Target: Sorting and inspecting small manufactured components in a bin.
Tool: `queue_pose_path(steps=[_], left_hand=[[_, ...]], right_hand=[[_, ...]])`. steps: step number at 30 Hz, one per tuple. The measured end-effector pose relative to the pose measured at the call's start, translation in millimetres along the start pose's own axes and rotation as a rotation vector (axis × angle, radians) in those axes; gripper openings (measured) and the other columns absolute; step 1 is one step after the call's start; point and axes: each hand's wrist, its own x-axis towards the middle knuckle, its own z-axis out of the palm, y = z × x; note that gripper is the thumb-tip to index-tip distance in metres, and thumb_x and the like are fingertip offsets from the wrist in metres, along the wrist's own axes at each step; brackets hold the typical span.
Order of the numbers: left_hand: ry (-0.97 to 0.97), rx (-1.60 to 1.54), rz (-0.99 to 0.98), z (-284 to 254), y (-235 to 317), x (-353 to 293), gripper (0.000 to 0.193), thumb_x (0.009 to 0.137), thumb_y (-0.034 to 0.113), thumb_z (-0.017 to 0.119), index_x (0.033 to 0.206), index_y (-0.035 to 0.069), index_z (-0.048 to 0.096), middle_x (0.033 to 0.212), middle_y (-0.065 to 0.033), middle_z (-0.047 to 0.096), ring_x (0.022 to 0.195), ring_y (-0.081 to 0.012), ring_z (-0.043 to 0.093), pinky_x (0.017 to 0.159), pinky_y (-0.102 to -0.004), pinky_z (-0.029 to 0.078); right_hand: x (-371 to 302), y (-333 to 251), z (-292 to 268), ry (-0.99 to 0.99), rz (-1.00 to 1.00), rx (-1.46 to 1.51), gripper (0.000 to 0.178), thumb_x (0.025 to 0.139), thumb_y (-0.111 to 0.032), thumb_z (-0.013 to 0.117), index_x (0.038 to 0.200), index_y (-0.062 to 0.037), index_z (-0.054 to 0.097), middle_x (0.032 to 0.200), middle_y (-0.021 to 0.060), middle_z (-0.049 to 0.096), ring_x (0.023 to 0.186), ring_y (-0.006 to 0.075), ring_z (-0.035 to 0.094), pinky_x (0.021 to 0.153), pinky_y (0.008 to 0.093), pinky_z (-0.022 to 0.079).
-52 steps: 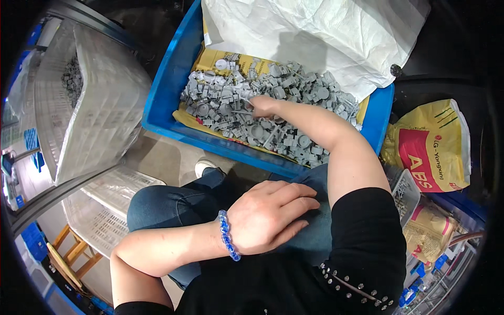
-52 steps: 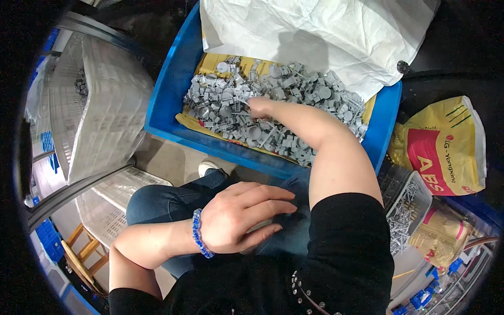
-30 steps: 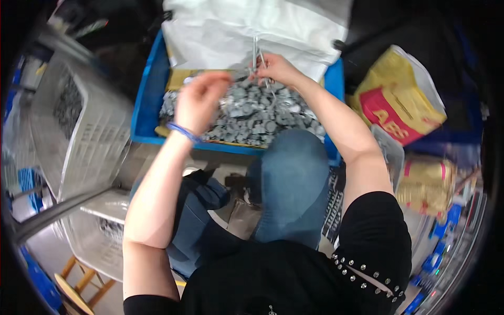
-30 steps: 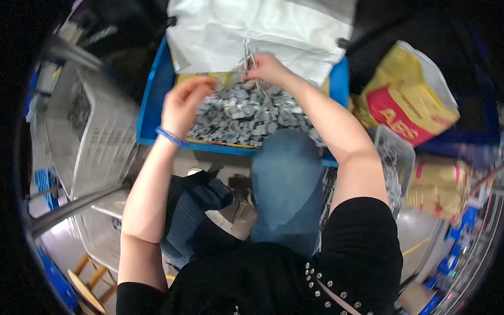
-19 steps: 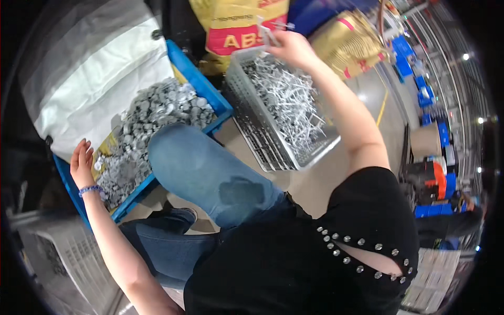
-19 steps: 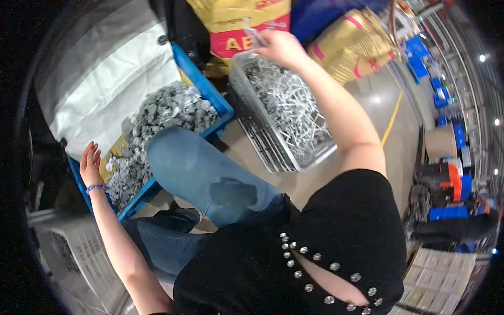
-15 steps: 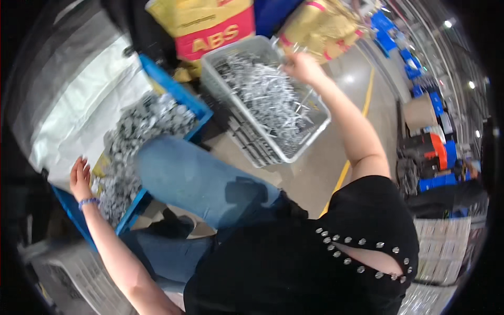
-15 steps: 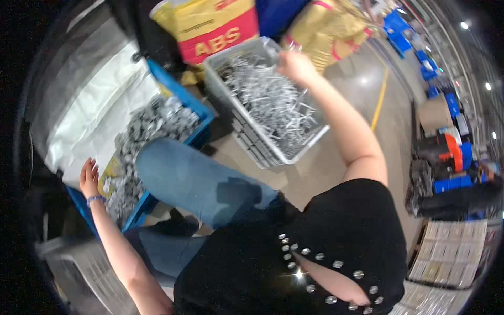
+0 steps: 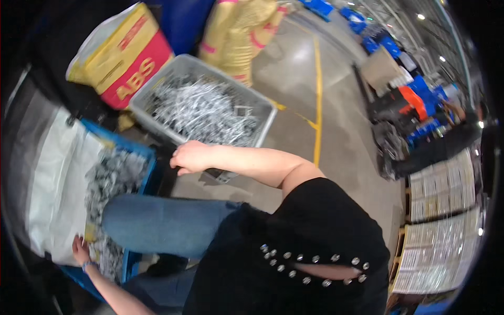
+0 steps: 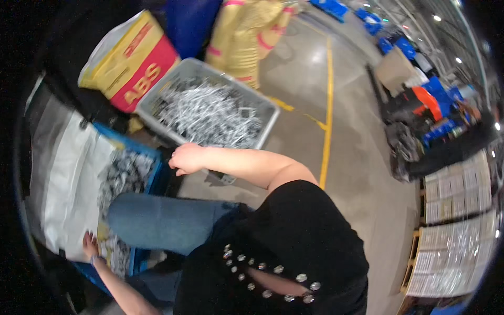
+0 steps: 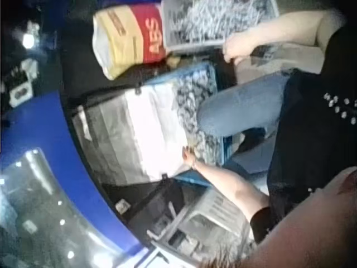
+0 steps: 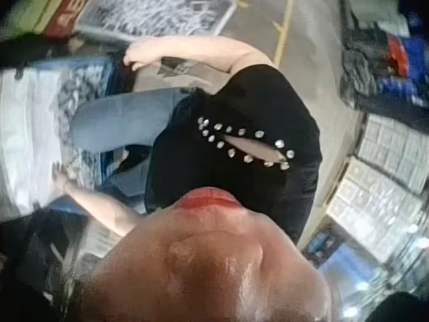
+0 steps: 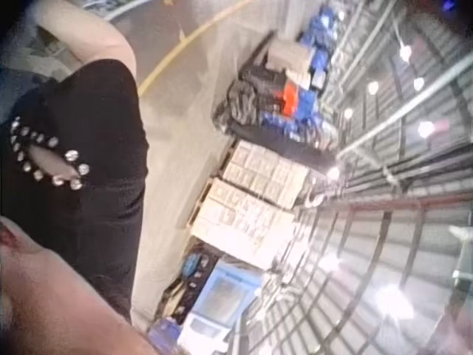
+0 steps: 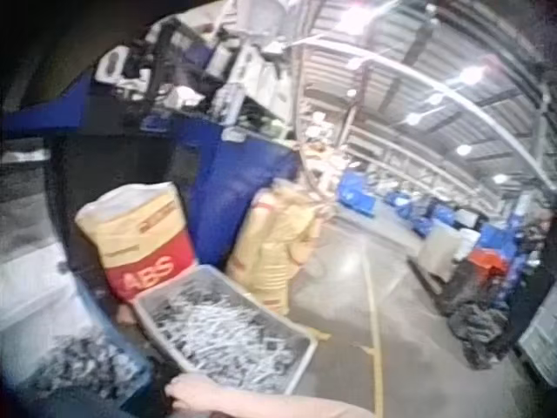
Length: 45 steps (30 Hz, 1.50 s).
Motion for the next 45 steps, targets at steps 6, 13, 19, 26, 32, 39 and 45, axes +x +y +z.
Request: queue_pose_path(steps=[6,13,19,26,32,39,45], left_hand=[[0.029,0.203,0.221,188.6,110.6,-134.5,0.026,0.089,0.017,0.057,0.11,0.002,0.061,0.099,-0.0071,0.064,0.086,-0.0128,0.06,0.077,-0.0248,0.048],[0.11,0.598,0.163,127.0,115.0,-171.6,0.023,0.089,0.015,0.056,0.108,0.001,0.06,0.089,-0.0042,0.066,0.079,-0.0087,0.058,0.072,-0.0218,0.047],[0.025,0.512,0.142,117.9,97.5,-171.9,0.023,0.087,0.007,0.058,0.109,0.002,0.059,0.092,-0.0046,0.065,0.082,-0.0089,0.06,0.074,-0.0226,0.047],[0.032,0.569,0.12,125.4,109.6,-160.9,0.025,0.083,0.012,0.06,0.107,0.007,0.062,0.092,-0.0069,0.066,0.08,-0.0141,0.063,0.071,-0.0279,0.05],[-0.018,0.551,0.151,133.9,115.1,-149.6,0.025,0.082,0.013,0.06,0.106,0.006,0.062,0.088,-0.0072,0.067,0.078,-0.0155,0.063,0.07,-0.0286,0.05],[-0.059,-0.401,-0.045,156.5,120.3,-154.4,0.076,0.081,0.039,0.065,0.141,0.018,0.023,0.137,-0.0101,0.035,0.109,-0.0207,0.052,0.085,-0.0403,0.045],[0.037,-0.927,-0.055,133.8,144.1,-202.6,0.036,0.085,0.028,0.055,0.115,0.008,0.052,0.103,-0.008,0.06,0.093,-0.022,0.059,0.08,-0.0352,0.048]], right_hand=[[21.7,-8.1,38.9,-0.241,-0.032,0.033,0.029,0.076,-0.027,0.063,0.099,-0.0097,0.062,0.092,0.0095,0.062,0.091,0.0288,0.058,0.075,0.0416,0.048],[167.3,-34.4,130.7,0.036,-0.109,0.253,0.027,0.075,-0.018,0.062,0.102,-0.0136,0.061,0.091,0.0121,0.061,0.088,0.0313,0.058,0.074,0.0412,0.047],[286.0,-40.1,193.3,-0.153,-0.022,-0.008,0.071,0.067,-0.013,0.07,0.131,-0.0232,0.04,0.134,0.0151,0.037,0.116,0.0354,0.043,0.091,0.0442,0.042],[313.7,-9.6,239.9,-0.246,-0.066,-0.178,0.061,0.068,-0.002,0.061,0.122,-0.0265,0.047,0.108,0.0138,0.049,0.093,0.0351,0.057,0.074,0.048,0.049],[315.5,32.1,204.7,0.046,0.038,0.18,0.061,0.069,-0.008,0.068,0.125,-0.0087,0.044,0.104,0.0149,0.058,0.091,0.0256,0.059,0.07,0.0366,0.049],[306.4,-179.6,43.6,-0.04,-0.164,0.883,0.049,0.074,-0.005,0.068,0.117,-0.0005,0.046,0.104,0.0071,0.059,0.088,0.0151,0.059,0.078,0.0265,0.049],[284.0,-268.0,19.6,-0.258,-0.632,0.796,0.072,0.074,-0.012,0.069,0.135,-0.003,0.031,0.13,0.0154,0.043,0.12,0.0245,0.045,0.088,0.0326,0.045]])
